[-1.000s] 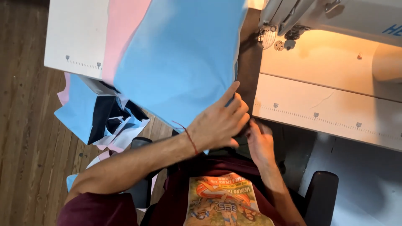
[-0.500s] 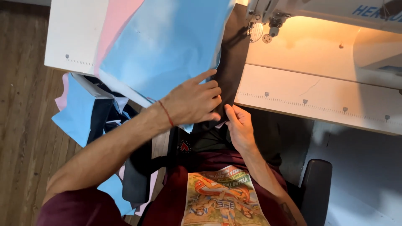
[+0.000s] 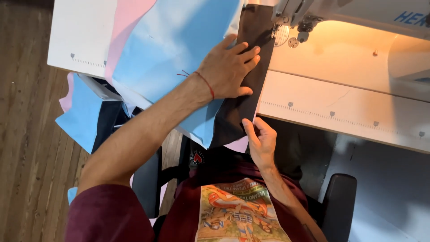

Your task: Sewing and assembling multi-colored bag components using an industrial sewing machine.

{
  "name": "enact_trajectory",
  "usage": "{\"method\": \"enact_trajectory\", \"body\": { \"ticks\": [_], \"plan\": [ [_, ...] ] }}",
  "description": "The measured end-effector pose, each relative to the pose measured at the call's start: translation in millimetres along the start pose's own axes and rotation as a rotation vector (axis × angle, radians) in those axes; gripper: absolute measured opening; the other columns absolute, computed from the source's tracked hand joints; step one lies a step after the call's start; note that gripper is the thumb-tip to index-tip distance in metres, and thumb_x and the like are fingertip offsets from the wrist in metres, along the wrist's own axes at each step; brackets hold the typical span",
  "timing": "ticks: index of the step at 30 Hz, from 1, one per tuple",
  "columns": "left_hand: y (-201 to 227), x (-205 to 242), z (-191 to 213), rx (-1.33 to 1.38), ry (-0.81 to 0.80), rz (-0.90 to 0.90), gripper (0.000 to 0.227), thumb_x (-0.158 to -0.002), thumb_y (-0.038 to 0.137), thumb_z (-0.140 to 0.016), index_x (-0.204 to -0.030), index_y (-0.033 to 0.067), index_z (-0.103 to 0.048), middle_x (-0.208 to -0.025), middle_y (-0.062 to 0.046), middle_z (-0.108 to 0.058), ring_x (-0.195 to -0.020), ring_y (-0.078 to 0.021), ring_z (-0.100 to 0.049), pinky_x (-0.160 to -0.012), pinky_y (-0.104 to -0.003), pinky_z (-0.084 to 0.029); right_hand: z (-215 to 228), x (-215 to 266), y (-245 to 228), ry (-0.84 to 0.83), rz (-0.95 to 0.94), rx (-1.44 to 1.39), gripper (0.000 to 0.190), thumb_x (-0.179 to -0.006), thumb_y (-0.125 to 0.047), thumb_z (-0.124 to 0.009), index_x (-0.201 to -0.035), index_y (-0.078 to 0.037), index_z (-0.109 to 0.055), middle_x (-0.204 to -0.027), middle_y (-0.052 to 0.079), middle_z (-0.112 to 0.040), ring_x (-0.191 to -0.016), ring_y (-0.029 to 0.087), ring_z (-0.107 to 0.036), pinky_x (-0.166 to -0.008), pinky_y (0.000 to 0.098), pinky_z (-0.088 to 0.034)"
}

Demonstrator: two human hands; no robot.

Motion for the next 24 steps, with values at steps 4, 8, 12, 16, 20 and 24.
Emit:
{"method": "enact_trajectory", "body": {
  "ticks": [4,8,12,16,20,24],
  "plan": [
    [0,-7,6,0.131,-0.069,0.051,0.064,-0.091,0.052,-0.073,-0.134,0.005,-0.064,-0.148,-0.009,-0.055,-0.14,-0.0273,-0.049,-0.124,-0.047,-0.027,-2,-3,6,-0.021,-0.012,-0.053,0.017,-0.103,-0.014,-0.067,-0.091,-0.002,-0.068,-0.074,-0.011,-0.05,-0.068,-0.001,-0.039,-0.058,0.0185,-0.032],
    [-6,-23,-9,0.158,0.013,0.046,0.056,-0.085,0.041,-0.083,-0.125,0.0054,-0.067,-0.148,-0.009,-0.057,-0.144,-0.0275,-0.048,-0.124,-0.043,-0.032,-2,2,13,-0.007,-0.041,-0.048,0.02,-0.105,-0.014,-0.068,-0.09,-0.001,-0.068,-0.074,-0.01,-0.051,-0.068,0.0,-0.04,-0.058,0.0185,-0.033],
    [-14,-29,-13,0.245,0.158,0.019,0.081,-0.066,0.043,-0.092,-0.129,0.0011,-0.06,-0.148,-0.013,-0.052,-0.139,-0.0286,-0.046,-0.114,-0.044,-0.037,0,1,17,0.018,-0.044,-0.055,0.016,-0.105,-0.014,-0.066,-0.096,0.0,-0.07,-0.076,-0.01,-0.051,-0.069,-0.001,-0.039,-0.058,0.0181,-0.032],
    [-19,-26,-1,0.305,0.067,0.012,0.082,-0.07,0.045,-0.091,-0.131,0.0015,-0.057,-0.153,-0.014,-0.049,-0.14,-0.0269,-0.046,-0.112,-0.043,-0.04,-3,4,18,0.069,-0.039,-0.136,0.011,-0.103,-0.011,-0.068,-0.105,0.0,-0.069,-0.082,-0.009,-0.057,-0.074,0.0,-0.046,-0.065,0.017,-0.038],
    [-20,-26,-6,0.303,0.034,-0.007,0.078,-0.071,0.046,-0.091,-0.128,0.0036,-0.059,-0.155,-0.013,-0.048,-0.142,-0.0263,-0.045,-0.113,-0.044,-0.04,-3,5,22,0.105,-0.038,-0.15,0.011,-0.104,-0.011,-0.068,-0.106,0.0,-0.069,-0.084,-0.008,-0.059,-0.076,0.0,-0.048,-0.067,0.0169,-0.039],
    [-20,-27,-9,0.297,0.106,-0.045,0.084,-0.068,0.05,-0.091,-0.13,0.0035,-0.059,-0.154,-0.014,-0.048,-0.141,-0.0297,-0.044,-0.112,-0.048,-0.039,-2,6,21,0.127,-0.058,-0.149,0.011,-0.103,-0.011,-0.068,-0.107,0.0,-0.069,-0.084,-0.008,-0.059,-0.075,0.0,-0.048,-0.067,0.0167,-0.039]
  ]
}}
Point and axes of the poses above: each hand's wrist, its own x-axis away from the middle knuckle, its own z-axis out of the back of the hand, y = z × x, the point moved 6 cm from there along -x, towards the middle knuckle
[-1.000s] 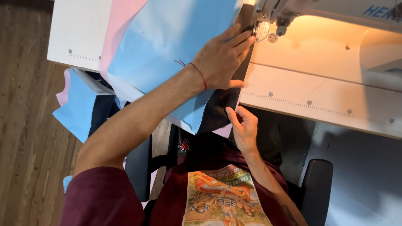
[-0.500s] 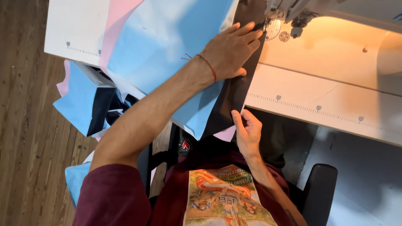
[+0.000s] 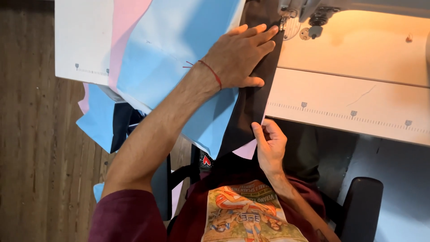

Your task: Sewing and assembling multi-colored bag components using an industrial sewing machine.

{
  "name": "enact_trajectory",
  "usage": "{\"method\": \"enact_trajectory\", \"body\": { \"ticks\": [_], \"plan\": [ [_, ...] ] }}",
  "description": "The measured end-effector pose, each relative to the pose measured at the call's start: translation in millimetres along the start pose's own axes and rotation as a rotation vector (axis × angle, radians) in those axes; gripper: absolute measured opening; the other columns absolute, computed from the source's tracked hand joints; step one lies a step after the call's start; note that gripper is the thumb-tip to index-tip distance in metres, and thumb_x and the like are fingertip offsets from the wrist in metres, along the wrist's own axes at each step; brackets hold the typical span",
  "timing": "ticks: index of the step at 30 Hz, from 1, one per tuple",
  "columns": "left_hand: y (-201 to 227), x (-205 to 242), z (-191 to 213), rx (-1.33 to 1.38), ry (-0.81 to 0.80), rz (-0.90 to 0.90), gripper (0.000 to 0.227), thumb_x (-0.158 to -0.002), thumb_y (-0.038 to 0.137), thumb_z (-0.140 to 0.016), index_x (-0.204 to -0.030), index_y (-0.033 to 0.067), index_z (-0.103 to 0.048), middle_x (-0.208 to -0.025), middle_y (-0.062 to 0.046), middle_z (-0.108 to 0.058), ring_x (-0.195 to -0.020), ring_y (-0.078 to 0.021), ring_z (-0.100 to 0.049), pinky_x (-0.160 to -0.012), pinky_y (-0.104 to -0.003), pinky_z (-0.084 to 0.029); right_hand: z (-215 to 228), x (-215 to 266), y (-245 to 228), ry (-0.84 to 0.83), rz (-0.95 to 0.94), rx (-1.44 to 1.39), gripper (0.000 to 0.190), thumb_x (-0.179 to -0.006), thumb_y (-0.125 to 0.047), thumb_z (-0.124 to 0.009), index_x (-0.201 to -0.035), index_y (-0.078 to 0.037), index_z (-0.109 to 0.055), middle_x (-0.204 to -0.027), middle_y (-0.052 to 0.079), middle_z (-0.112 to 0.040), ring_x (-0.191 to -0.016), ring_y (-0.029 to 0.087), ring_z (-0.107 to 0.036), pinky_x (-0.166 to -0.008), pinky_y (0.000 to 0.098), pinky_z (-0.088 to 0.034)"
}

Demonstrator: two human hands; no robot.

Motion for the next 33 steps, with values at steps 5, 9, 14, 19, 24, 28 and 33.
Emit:
{"method": "enact_trajectory", "body": {
  "ticks": [5,9,14,19,24,28,33],
  "plan": [
    [-1,-5,3,-0.024,0.001,-0.01,0.088,-0.068,0.053,-0.091,-0.132,0.0025,-0.058,-0.154,-0.015,-0.048,-0.141,-0.0308,-0.044,-0.112,-0.049,-0.039,-2,0,-5,-0.025,0.007,-0.02,0.011,-0.103,-0.011,-0.068,-0.108,-0.001,-0.069,-0.084,-0.008,-0.06,-0.074,-0.001,-0.048,-0.067,0.0167,-0.041],
    [-1,-9,1,-0.046,-0.02,0.0,0.085,-0.069,0.054,-0.091,-0.13,0.0034,-0.059,-0.154,-0.014,-0.048,-0.141,-0.0301,-0.045,-0.112,-0.048,-0.04,1,2,-1,-0.016,-0.03,-0.042,0.011,-0.103,-0.011,-0.069,-0.106,-0.001,-0.07,-0.082,-0.009,-0.057,-0.072,-0.001,-0.046,-0.064,0.0165,-0.038],
    [-6,-13,-3,-0.064,-0.004,-0.002,0.085,-0.067,0.056,-0.091,-0.128,0.005,-0.06,-0.153,-0.013,-0.049,-0.139,-0.0289,-0.046,-0.112,-0.048,-0.04,1,-1,-6,-0.012,-0.015,-0.064,0.011,-0.103,-0.013,-0.068,-0.105,-0.002,-0.069,-0.08,-0.01,-0.055,-0.07,-0.002,-0.044,-0.062,0.0159,-0.036],
    [-12,-16,-2,-0.016,0.015,0.011,0.087,-0.068,0.056,-0.092,-0.131,0.0046,-0.06,-0.155,-0.013,-0.049,-0.139,-0.029,-0.047,-0.113,-0.045,-0.041,3,-3,-5,0.004,-0.048,-0.07,0.012,-0.103,-0.014,-0.07,-0.101,-0.002,-0.069,-0.077,-0.01,-0.052,-0.068,-0.002,-0.041,-0.059,0.0164,-0.033],
    [-18,-24,1,-0.028,0.026,0.009,0.086,-0.069,0.055,-0.092,-0.131,0.0051,-0.06,-0.149,-0.012,-0.053,-0.139,-0.03,-0.046,-0.116,-0.049,-0.037,3,-7,-9,0.02,-0.026,-0.055,0.015,-0.101,-0.015,-0.069,-0.103,-0.001,-0.069,-0.079,-0.01,-0.054,-0.069,-0.001,-0.043,-0.06,0.0167,-0.034],
    [-22,-34,6,-0.005,0.001,0.022,0.083,-0.069,0.052,-0.092,-0.129,0.0044,-0.061,-0.133,-0.011,-0.063,-0.137,-0.0335,-0.047,-0.114,-0.052,-0.035,5,-6,-5,-0.025,-0.062,-0.045,0.024,-0.107,-0.021,-0.064,-0.094,-0.001,-0.068,-0.076,-0.009,-0.053,-0.068,-0.001,-0.042,-0.057,0.0178,-0.034],
    [-25,-43,13,0.016,-0.002,0.015,0.084,-0.067,0.049,-0.095,-0.129,0.0039,-0.061,-0.116,-0.011,-0.069,-0.126,-0.0316,-0.055,-0.11,-0.054,-0.038,-1,-8,-7,-0.053,-0.087,-0.054,0.027,-0.107,-0.022,-0.062,-0.091,0.0,-0.067,-0.074,-0.007,-0.055,-0.066,0.0,-0.044,-0.056,0.0187,-0.036]
  ]
}}
Point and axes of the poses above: each hand's wrist, its own x-axis away from the middle knuckle, its own z-axis out of the back of the hand, y = z × x, the point moved 6 cm from there along -x, towards the middle knuckle
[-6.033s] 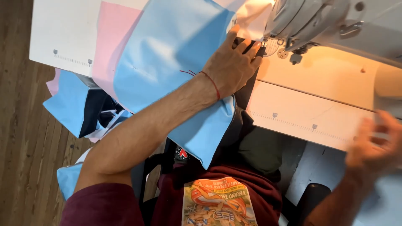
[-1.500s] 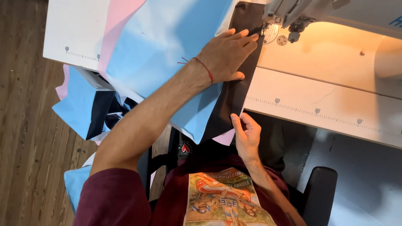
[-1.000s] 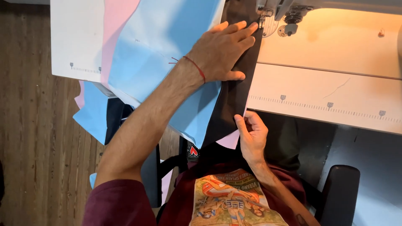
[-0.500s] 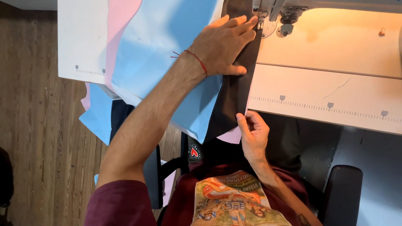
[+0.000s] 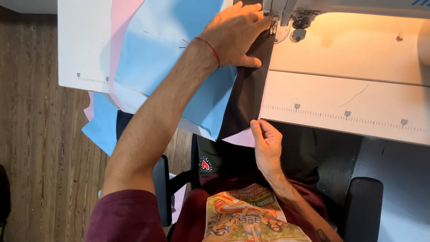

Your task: Sewing and assembling multi-colored bag components using an industrial sewing machine.

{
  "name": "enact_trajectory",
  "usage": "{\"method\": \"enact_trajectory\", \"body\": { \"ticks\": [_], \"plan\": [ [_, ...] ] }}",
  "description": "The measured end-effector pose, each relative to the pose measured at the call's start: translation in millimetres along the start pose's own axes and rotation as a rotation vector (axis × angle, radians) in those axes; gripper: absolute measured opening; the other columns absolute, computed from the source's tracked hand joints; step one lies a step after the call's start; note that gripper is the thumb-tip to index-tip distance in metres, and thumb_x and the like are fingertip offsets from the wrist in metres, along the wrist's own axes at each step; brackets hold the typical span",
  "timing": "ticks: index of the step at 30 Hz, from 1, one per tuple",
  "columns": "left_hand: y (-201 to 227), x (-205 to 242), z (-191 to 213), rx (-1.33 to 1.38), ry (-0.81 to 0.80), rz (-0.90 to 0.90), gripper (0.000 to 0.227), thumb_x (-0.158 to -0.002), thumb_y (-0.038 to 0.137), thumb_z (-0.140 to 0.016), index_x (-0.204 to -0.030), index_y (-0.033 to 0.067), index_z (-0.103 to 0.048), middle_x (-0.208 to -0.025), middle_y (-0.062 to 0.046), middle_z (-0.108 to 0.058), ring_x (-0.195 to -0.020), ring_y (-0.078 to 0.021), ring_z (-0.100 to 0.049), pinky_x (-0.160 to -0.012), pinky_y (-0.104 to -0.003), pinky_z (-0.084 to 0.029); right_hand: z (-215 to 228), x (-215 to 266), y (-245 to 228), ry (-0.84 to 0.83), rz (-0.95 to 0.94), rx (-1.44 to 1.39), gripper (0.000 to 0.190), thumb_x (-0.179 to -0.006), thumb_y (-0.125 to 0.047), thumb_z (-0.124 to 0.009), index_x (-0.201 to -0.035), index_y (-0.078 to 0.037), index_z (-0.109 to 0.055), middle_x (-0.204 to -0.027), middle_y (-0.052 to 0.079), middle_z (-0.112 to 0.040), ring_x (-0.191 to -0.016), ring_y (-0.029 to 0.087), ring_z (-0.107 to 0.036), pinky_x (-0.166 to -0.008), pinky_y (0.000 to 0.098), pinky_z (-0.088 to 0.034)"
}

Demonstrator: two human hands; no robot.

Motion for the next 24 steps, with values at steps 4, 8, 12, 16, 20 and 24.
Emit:
{"method": "enact_trajectory", "body": {
  "ticks": [4,8,12,16,20,24],
  "plan": [
    [-4,-6,4,-0.011,0.031,-0.041,0.074,-0.065,0.046,-0.097,-0.119,0.0056,-0.067,-0.108,-0.008,-0.072,-0.113,-0.0293,-0.064,-0.098,-0.051,-0.048,-2,-1,9,-0.011,-0.029,-0.158,0.026,-0.109,-0.019,-0.063,-0.092,0.001,-0.067,-0.076,-0.008,-0.05,-0.067,-0.001,-0.039,-0.056,0.0181,-0.031],
    [-8,-11,3,-0.004,0.031,-0.025,0.067,-0.064,0.042,-0.097,-0.115,0.0076,-0.071,-0.101,-0.007,-0.073,-0.098,-0.0294,-0.069,-0.082,-0.046,-0.056,-10,-1,1,-0.05,-0.087,-0.344,0.024,-0.108,-0.018,-0.059,-0.097,0.002,-0.067,-0.076,-0.005,-0.059,-0.065,0.001,-0.048,-0.057,0.0196,-0.041],
    [-10,-16,5,-0.081,0.091,-0.062,0.063,-0.057,0.045,-0.098,-0.101,0.0062,-0.075,-0.084,-0.009,-0.073,-0.078,-0.0288,-0.071,-0.064,-0.043,-0.057,-15,1,-11,-0.129,-0.131,-0.336,0.031,-0.112,-0.02,-0.052,-0.099,0.005,-0.064,-0.086,0.006,-0.067,-0.075,0.011,-0.068,-0.071,0.0304,-0.062],
    [-29,-22,-7,-0.12,-0.005,0.005,0.053,-0.065,0.049,-0.097,-0.079,0.0026,-0.074,-0.077,-0.01,-0.072,-0.072,-0.0272,-0.07,-0.06,-0.039,-0.055,-17,-2,1,-0.177,-0.177,-0.338,0.036,-0.11,-0.023,-0.048,-0.109,0.008,-0.066,-0.099,0.017,-0.074,-0.087,0.024,-0.076,-0.08,0.042,-0.068],
    [-29,-26,-8,-0.116,-0.135,0.064,0.051,-0.073,0.051,-0.092,-0.076,0.0043,-0.071,-0.074,-0.009,-0.071,-0.071,-0.0266,-0.07,-0.064,-0.039,-0.055,-16,-7,6,-0.185,-0.191,-0.329,0.037,-0.111,-0.023,-0.049,-0.108,0.009,-0.065,-0.1,0.017,-0.074,-0.086,0.023,-0.076,-0.079,0.042,-0.068],
    [-3,-11,9,-0.223,-0.059,0.022,0.054,-0.077,0.055,-0.085,-0.078,0.0022,-0.073,-0.085,-0.012,-0.071,-0.089,-0.0281,-0.067,-0.083,-0.046,-0.05,-13,-7,7,-0.215,-0.208,-0.254,0.036,-0.109,-0.023,-0.048,-0.112,0.009,-0.065,-0.106,0.019,-0.074,-0.096,0.027,-0.076,-0.078,0.0441,-0.068]
  ]
}}
Point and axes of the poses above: each hand's wrist, its own x-axis away from the middle knuckle, its own z-axis out of the back of the hand, y = z × x, the point moved 6 cm from there along -x, towards the middle knuckle
